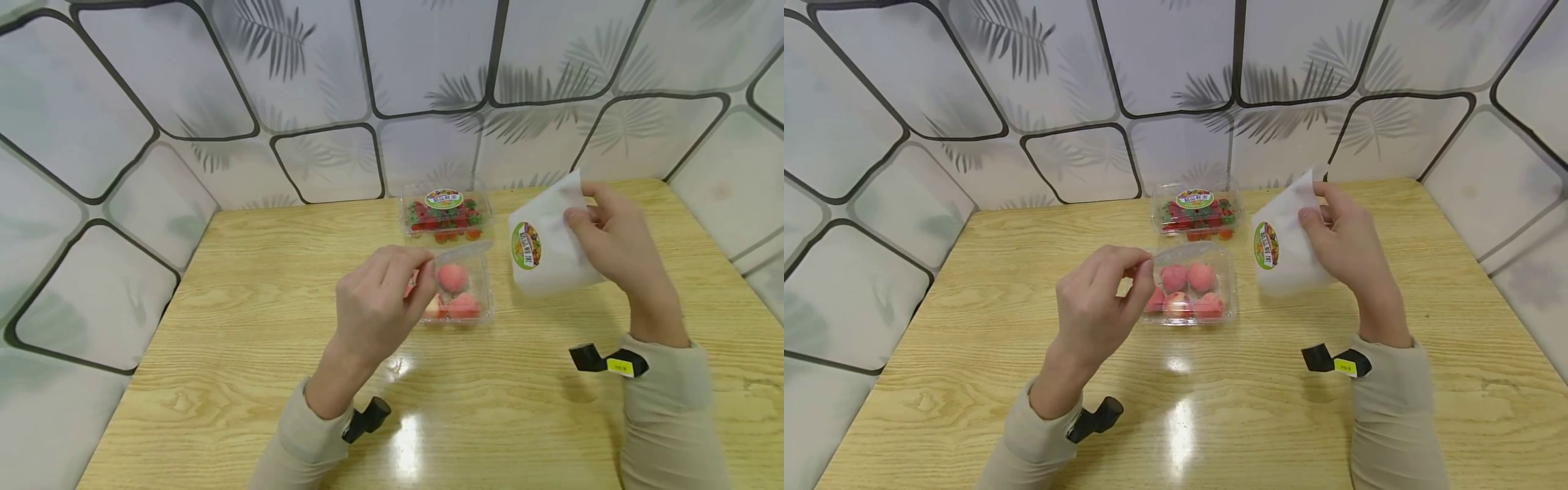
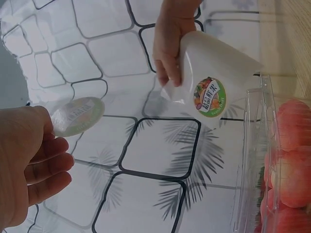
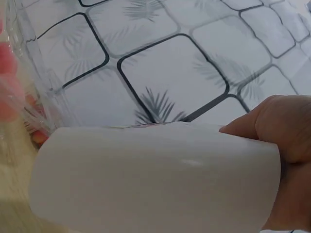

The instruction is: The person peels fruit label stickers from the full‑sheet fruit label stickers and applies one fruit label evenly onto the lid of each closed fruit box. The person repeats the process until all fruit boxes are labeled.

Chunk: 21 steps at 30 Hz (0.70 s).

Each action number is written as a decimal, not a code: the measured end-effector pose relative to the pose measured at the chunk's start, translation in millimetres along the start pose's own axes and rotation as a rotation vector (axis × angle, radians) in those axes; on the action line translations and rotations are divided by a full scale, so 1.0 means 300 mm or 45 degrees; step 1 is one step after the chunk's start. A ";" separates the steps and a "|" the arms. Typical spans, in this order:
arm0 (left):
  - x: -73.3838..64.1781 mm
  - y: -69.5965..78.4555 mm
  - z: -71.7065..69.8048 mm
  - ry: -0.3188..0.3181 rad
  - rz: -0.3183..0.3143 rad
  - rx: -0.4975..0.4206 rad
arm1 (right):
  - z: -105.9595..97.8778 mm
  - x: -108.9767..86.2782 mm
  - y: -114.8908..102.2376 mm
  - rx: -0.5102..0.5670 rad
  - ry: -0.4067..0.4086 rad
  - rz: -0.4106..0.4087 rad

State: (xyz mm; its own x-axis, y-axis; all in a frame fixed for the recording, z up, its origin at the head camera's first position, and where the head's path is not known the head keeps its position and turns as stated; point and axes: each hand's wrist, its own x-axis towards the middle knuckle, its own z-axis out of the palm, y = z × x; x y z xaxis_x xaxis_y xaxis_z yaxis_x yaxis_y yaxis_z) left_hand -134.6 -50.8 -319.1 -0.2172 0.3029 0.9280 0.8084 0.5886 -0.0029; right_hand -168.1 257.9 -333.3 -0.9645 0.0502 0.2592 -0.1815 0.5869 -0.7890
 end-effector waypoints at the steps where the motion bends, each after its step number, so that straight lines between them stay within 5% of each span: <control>1: -0.001 0.000 0.000 0.000 0.000 0.001 | 0.000 0.009 0.018 0.026 -0.047 0.041; 5: -0.003 -0.001 -0.002 0.000 -0.002 0.003 | 0.002 0.039 0.115 -0.011 -0.244 0.202; 11: -0.005 -0.001 -0.003 -0.004 0.006 0.011 | -0.002 0.052 0.231 -0.297 -0.429 0.361; 21: -0.001 -0.003 -0.007 0.008 0.016 0.010 | -0.013 0.031 0.309 -0.514 -0.336 0.525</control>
State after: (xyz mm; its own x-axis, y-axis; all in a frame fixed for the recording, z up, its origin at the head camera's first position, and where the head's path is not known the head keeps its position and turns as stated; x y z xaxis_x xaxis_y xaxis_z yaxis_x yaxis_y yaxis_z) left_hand -134.2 -52.9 -318.7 -0.2034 0.3057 0.9301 0.8067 0.5907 -0.0177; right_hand -193.1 316.0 -401.8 -0.9639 0.1663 -0.2082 0.2519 0.8230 -0.5092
